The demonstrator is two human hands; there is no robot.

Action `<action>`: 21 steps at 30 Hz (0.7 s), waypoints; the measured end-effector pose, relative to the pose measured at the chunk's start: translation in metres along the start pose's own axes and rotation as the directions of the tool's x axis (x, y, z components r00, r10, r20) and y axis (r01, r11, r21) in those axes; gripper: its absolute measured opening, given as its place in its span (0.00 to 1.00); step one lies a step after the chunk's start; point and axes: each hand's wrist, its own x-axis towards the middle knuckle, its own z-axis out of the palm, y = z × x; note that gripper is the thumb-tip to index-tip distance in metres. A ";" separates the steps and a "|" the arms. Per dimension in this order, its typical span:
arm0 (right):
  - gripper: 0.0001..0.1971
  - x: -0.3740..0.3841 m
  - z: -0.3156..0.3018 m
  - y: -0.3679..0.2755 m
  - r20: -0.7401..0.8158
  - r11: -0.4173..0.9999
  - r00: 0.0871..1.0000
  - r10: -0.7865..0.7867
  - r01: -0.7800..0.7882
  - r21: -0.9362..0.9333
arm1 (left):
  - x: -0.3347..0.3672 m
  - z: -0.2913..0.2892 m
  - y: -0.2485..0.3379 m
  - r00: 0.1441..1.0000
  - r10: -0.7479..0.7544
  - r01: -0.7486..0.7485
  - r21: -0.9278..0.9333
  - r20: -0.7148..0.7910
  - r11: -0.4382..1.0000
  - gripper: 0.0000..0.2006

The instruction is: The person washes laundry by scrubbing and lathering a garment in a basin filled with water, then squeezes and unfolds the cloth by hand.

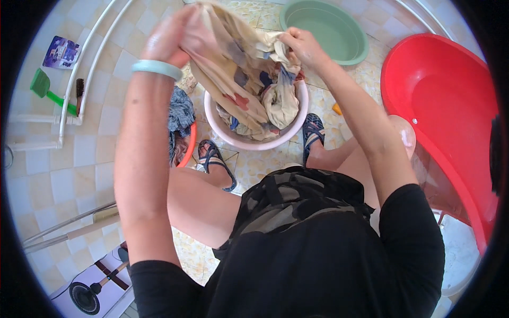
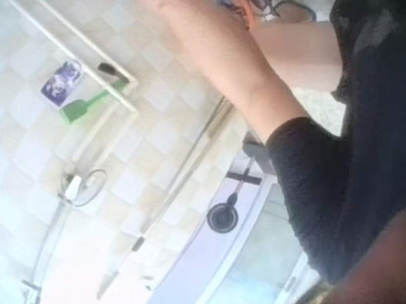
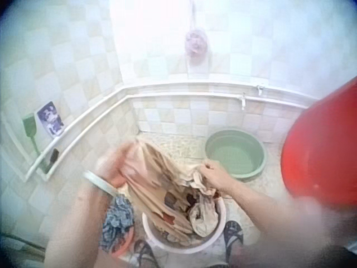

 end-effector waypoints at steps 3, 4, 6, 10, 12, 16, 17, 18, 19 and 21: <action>0.15 -0.015 0.011 0.013 -0.005 0.959 0.968 0.252 -0.249 0.137 | 0.017 -0.030 -0.038 0.993 -0.109 0.112 -0.057 0.049 0.992 0.09; 0.17 -0.019 0.011 0.020 -0.045 0.975 0.976 0.212 -0.208 0.080 | 0.022 -0.038 -0.048 0.992 -0.128 0.128 -0.040 -0.002 0.991 0.09; 0.18 -0.023 0.002 0.043 -0.082 0.983 0.986 0.147 -0.155 -0.099 | 0.037 -0.056 -0.064 0.992 -0.120 0.117 0.066 0.030 0.991 0.12; 0.10 -0.019 0.000 0.030 0.029 0.776 0.937 0.349 -0.306 0.551 | 0.068 -0.103 -0.089 1.000 0.017 -0.015 0.517 0.001 0.856 0.20; 0.09 -0.014 0.005 0.035 0.022 0.714 0.921 0.390 -0.317 0.624 | 0.084 -0.114 -0.114 0.995 0.083 -0.035 0.564 -0.059 0.825 0.21; 0.09 0.001 0.017 0.057 0.039 0.598 0.864 0.502 -0.379 0.706 | 0.100 -0.154 -0.192 0.990 0.102 0.014 0.771 -0.102 0.637 0.24; 0.10 0.005 0.019 0.066 0.036 0.552 0.834 0.551 -0.397 0.734 | 0.098 -0.160 -0.210 0.996 0.048 0.029 0.801 -0.072 0.598 0.25; 0.11 0.005 0.016 0.078 0.040 0.559 0.813 0.581 -0.435 0.706 | 0.085 -0.142 -0.226 0.997 -0.003 0.068 0.855 -0.078 0.513 0.24; 0.11 0.006 0.013 0.087 0.039 0.558 0.803 0.594 -0.446 0.699 | 0.066 -0.122 -0.235 0.995 -0.044 0.102 0.904 -0.092 0.416 0.23; 0.13 0.016 0.019 0.095 0.095 0.575 0.813 0.574 -0.483 0.661 | 0.045 -0.131 -0.272 0.997 -0.065 0.078 0.835 -0.051 0.545 0.21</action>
